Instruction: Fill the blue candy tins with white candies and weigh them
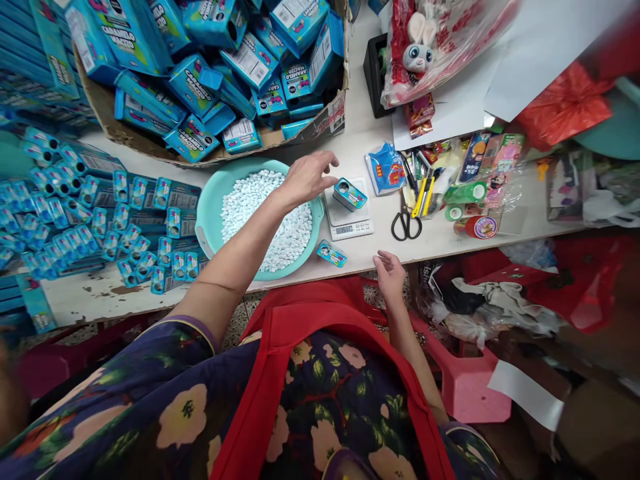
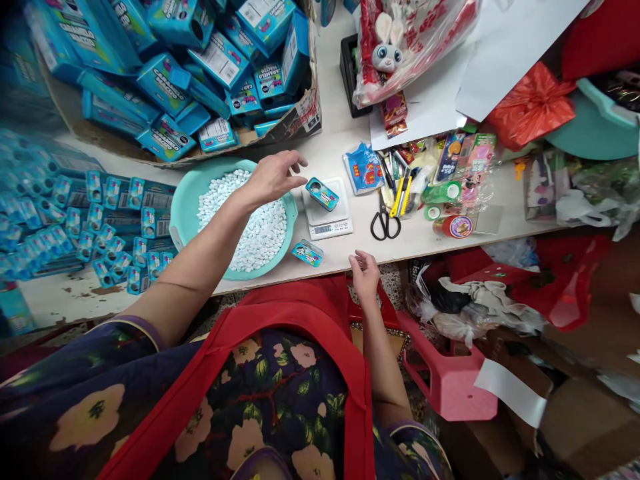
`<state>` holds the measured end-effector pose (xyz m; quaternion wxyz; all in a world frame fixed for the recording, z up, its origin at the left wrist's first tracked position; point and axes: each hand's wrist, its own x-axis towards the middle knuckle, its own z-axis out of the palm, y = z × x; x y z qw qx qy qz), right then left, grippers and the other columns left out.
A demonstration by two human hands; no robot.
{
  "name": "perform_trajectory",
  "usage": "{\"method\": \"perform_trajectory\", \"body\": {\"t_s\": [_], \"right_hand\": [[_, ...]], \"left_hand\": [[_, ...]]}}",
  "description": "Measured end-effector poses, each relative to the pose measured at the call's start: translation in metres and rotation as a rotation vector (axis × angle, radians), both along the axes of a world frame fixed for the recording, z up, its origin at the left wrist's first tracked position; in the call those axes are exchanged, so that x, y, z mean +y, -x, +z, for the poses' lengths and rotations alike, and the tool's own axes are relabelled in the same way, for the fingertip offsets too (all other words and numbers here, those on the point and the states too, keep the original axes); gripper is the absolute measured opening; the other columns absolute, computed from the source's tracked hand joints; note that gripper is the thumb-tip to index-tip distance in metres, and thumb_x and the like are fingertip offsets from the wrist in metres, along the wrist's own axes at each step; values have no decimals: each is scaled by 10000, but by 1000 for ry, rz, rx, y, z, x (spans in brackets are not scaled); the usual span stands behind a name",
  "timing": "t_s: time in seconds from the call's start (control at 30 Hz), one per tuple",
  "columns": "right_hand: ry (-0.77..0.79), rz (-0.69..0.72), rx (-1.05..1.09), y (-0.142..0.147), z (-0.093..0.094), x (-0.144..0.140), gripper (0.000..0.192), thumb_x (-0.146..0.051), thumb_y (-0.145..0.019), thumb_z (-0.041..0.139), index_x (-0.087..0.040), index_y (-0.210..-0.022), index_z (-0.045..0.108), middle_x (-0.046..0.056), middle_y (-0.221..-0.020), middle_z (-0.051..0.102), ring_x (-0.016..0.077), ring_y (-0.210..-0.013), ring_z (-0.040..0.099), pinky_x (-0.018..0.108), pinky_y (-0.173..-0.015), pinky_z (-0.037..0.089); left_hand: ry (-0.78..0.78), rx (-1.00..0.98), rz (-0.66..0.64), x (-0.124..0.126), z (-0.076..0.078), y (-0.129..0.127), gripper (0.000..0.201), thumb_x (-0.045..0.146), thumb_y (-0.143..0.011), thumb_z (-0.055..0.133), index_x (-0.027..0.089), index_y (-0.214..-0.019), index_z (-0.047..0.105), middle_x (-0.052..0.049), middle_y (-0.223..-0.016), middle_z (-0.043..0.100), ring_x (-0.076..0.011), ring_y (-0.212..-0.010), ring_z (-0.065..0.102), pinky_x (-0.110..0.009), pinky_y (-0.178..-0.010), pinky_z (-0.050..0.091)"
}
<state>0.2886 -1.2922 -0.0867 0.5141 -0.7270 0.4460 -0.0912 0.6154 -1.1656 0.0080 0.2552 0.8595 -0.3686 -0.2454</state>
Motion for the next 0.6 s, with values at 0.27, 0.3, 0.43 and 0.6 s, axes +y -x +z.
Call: {"method": "perform_trajectory", "body": {"t_s": [0.27,0.3,0.43,0.6], "right_hand": [[27,82,6,-4,9,9,386,-479,-832,647,-171,-1064,658,115,-1057,701,207,-919,669,426,-857,564],[50,140,-8,-7,11,12,395,-478,-838,645,-176,-1093,649,119,-1087,693,214,-947,664,429,-863,561],[233,541,-131,-31,17,34,618,-455,-753,754,-189,-1276,559,151,-1265,618,285,-1177,575,482,-969,515],[358,744,-113,-53,6,54,357,-389,-870,649,-214,-1177,597,117,-1088,667,275,-1032,614,470,-908,529]], "left_hand": [[-99,-79,-284,-20,-15,20,664,246,-806,677,220,-1420,424,-142,-1415,469,-330,-1307,419,-451,-1052,358],[-102,-92,-298,-26,-20,25,606,221,-825,647,218,-1397,449,-148,-1407,476,-331,-1302,424,-460,-1044,365],[-85,-110,-238,-34,-31,40,377,157,-871,531,167,-1247,558,-153,-1277,573,-301,-1192,526,-413,-946,442],[129,-98,212,50,3,37,431,332,-819,667,177,-1207,561,-90,-1190,630,-252,-1077,594,-357,-903,482]]}}
